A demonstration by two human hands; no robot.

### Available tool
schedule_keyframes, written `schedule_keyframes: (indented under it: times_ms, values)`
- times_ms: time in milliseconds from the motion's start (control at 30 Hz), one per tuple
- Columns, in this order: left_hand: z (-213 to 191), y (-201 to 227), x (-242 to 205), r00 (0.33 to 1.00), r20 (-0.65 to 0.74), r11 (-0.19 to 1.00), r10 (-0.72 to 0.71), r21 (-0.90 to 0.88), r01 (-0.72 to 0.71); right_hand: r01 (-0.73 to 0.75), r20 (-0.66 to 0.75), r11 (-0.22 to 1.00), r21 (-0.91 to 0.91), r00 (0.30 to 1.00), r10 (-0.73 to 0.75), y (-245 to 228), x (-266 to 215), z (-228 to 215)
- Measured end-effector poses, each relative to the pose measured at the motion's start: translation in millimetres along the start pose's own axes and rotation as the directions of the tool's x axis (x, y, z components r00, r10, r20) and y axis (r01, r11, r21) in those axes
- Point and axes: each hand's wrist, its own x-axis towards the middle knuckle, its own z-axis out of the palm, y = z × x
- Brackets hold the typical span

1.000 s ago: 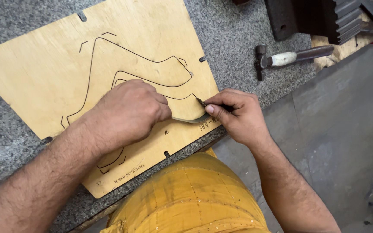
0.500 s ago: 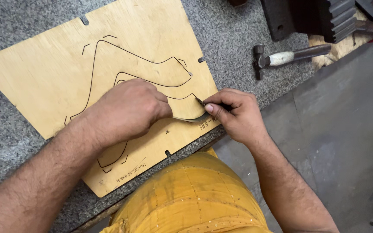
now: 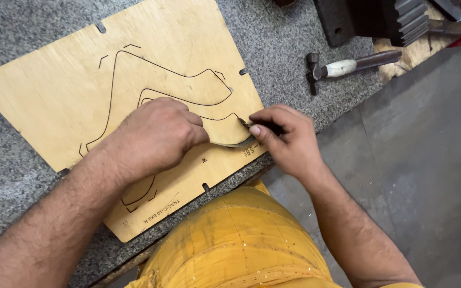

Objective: The person bends a flat metal strip into a specific shape using a manual bending machine. They repeatedly check the bent piece against a wooden template to ensure accuracy.

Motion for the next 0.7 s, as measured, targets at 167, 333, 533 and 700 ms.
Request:
schedule_keyframes:
  times_ms: [167,333,533,700]
  values:
    - [3.3,-1.3,0.1,0.999,0.003,0.997,-0.046,-0.069,0.047,0.420,-0.005,0.858,-0.297,0.897,-0.441,-21.8,-10.9,11.7]
    - [1.9,-2.3,-1.3,0.998,-0.063,1.000,-0.013,-0.010,0.012,0.470,0.084,0.788,-0.398,0.874,-0.479,-33.7,-5.6,28.1]
    - [-19.6,-10.0,-38.5,0.931,-0.317,0.965,-0.182,-0.240,0.107,0.481,0.111,0.797,-0.366,0.873,-0.476,-33.5,0.2,26.9]
    - [-29.4,-1.9,-84.2,0.634,0.241,0.550,-0.735,-0.334,0.765,0.476,0.127,0.791,-0.385,0.876,-0.466,-35.7,-0.1,28.4]
